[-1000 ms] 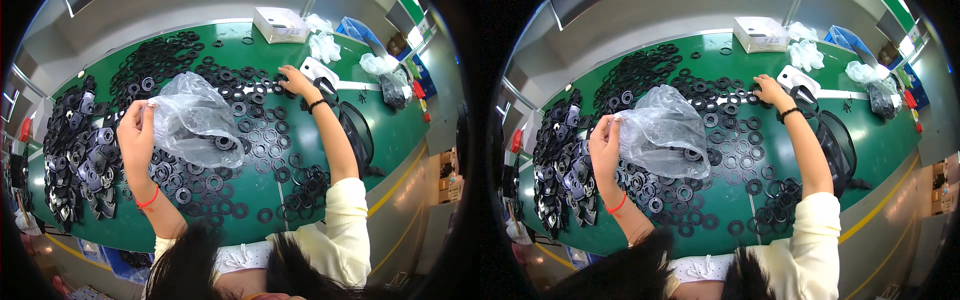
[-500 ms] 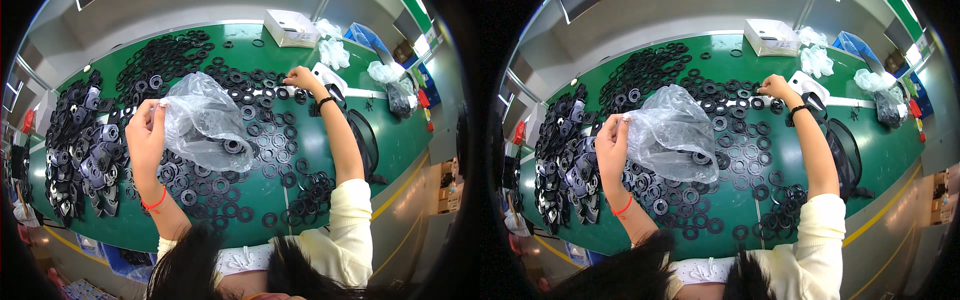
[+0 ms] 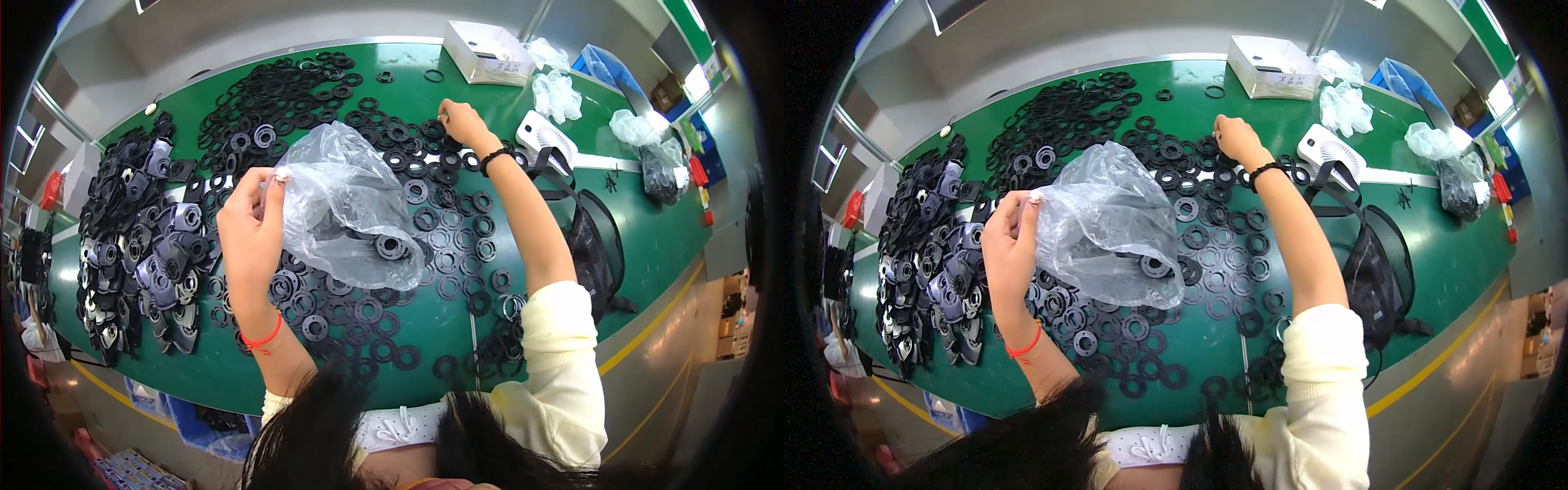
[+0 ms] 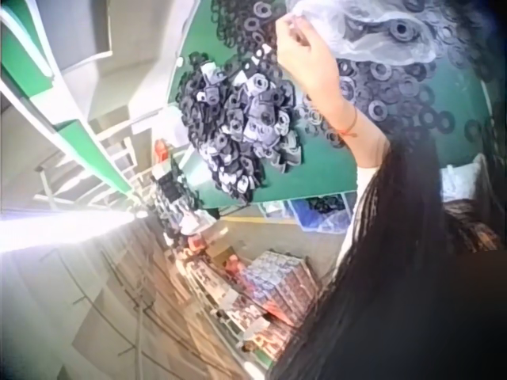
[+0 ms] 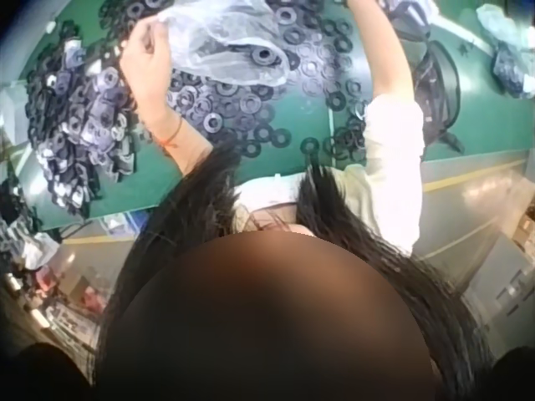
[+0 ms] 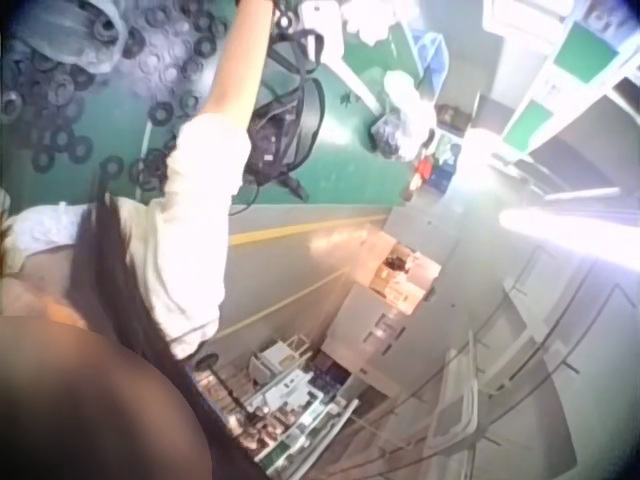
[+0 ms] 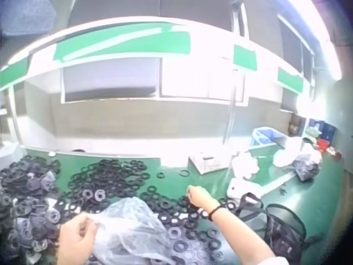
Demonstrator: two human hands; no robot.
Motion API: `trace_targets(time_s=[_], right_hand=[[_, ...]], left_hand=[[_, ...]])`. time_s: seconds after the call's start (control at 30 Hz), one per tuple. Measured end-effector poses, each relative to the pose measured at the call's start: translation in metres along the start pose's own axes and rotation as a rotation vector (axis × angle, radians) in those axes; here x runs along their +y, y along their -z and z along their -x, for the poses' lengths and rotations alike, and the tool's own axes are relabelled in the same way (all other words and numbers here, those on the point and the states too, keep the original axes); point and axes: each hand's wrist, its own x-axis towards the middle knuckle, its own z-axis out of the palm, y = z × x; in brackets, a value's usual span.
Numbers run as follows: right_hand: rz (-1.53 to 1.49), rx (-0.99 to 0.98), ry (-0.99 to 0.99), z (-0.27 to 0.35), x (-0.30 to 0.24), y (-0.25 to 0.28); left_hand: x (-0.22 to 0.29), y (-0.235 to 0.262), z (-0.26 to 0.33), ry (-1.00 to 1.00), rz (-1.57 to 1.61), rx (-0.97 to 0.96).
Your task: Sorting black plastic rings and placing them into a plastic bag on an assembly line.
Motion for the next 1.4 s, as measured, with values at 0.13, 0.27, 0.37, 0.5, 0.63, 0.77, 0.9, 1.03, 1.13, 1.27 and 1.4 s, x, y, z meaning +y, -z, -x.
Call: trace_targets(time_s=[0.13,0.27,0.37,0.5,0.63,0.77,0.9,1.03,1.13,1.27,1.4], right_hand=[[0.090,-0.151,-0.040,-0.016,0.002,-0.004],[0.175,-0.295,-0.025,-0.034,0.015,-0.008],[0.217,-0.339,-0.017,-0.035,0.010,-0.002],[0.115,-0.150,0.147,-0.029,0.024,0.005],[-0.209,-0.027,0.099,-0.006,0.004,0.039],[-0.241,-0.026,0.116,0.035,-0.020,0.088],[-0.255,-0.252,0.159,0.091,-0.029,0.127],[-0.050,-0.332,0.062,0.161,-0.030,0.146],[-0.107,-0.648,0.072,0.202,-0.030,0.158],[-0.194,-0.966,-0.030,0.244,-0.022,0.158],[-0.074,-1.003,-0.117,0.266,-0.030,0.163]], left_hand=[[0.007,-0.002,0.002,0.020,0.014,-0.009],[0.006,-0.001,0.001,0.026,0.014,-0.009],[0.001,0.000,0.000,0.021,0.011,-0.005],[0.004,0.002,-0.001,0.002,-0.008,-0.006],[0.006,0.003,0.001,0.020,-0.009,-0.007],[0.003,0.002,0.001,0.006,-0.011,-0.001],[0.000,0.002,0.001,0.014,0.003,-0.010],[0.001,0.001,0.000,-0.003,-0.018,-0.005],[0.002,0.002,-0.001,-0.004,-0.032,-0.020],[0.001,0.001,-0.003,-0.024,-0.031,-0.028],[0.001,0.000,-0.002,-0.028,-0.034,-0.033]])
